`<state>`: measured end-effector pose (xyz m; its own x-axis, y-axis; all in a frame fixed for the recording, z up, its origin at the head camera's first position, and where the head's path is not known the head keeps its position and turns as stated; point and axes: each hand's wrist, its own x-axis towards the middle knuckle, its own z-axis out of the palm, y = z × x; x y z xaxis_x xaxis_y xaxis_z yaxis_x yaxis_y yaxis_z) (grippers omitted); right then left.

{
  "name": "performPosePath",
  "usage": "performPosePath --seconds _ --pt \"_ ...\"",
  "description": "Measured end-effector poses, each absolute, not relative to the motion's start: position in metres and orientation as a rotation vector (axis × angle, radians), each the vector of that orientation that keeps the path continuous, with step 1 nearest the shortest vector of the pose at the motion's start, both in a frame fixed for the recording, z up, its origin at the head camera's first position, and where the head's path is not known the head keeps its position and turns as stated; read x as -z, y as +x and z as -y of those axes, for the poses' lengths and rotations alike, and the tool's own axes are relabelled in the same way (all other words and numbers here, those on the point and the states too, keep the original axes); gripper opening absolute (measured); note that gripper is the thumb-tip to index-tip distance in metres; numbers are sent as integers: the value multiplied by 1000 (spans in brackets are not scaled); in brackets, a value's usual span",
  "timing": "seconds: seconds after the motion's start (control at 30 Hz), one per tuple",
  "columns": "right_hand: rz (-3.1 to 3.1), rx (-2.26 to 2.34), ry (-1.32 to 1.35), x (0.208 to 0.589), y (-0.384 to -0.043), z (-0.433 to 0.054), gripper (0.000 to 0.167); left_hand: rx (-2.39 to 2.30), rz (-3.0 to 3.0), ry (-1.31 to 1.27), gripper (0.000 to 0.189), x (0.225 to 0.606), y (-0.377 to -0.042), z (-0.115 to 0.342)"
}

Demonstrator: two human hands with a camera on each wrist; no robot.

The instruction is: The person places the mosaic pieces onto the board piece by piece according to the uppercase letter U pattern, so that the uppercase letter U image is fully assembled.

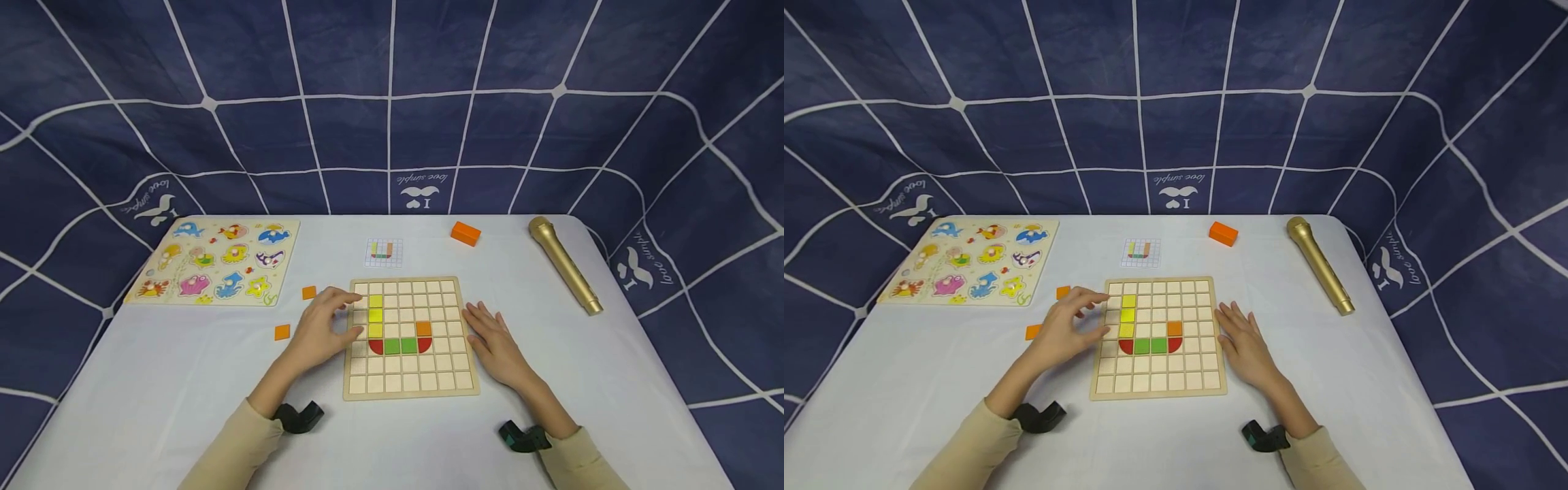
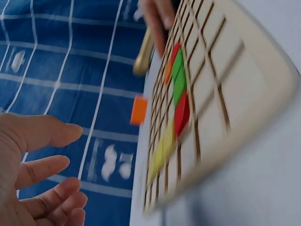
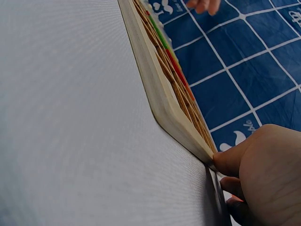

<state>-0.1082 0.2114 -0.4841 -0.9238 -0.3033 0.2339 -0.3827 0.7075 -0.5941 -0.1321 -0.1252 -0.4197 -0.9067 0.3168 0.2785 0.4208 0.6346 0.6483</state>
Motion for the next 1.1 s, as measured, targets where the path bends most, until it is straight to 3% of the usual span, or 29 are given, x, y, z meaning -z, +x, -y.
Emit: performPosePath --seconds 0.47,1.1 --pt "2766 -1002 581 486 -109 -211 48 1142 2658 -289 52 445 -122 230" --pt "2777 -1018 568 484 -109 -211 48 1102 2824 -91 53 481 -118 246"
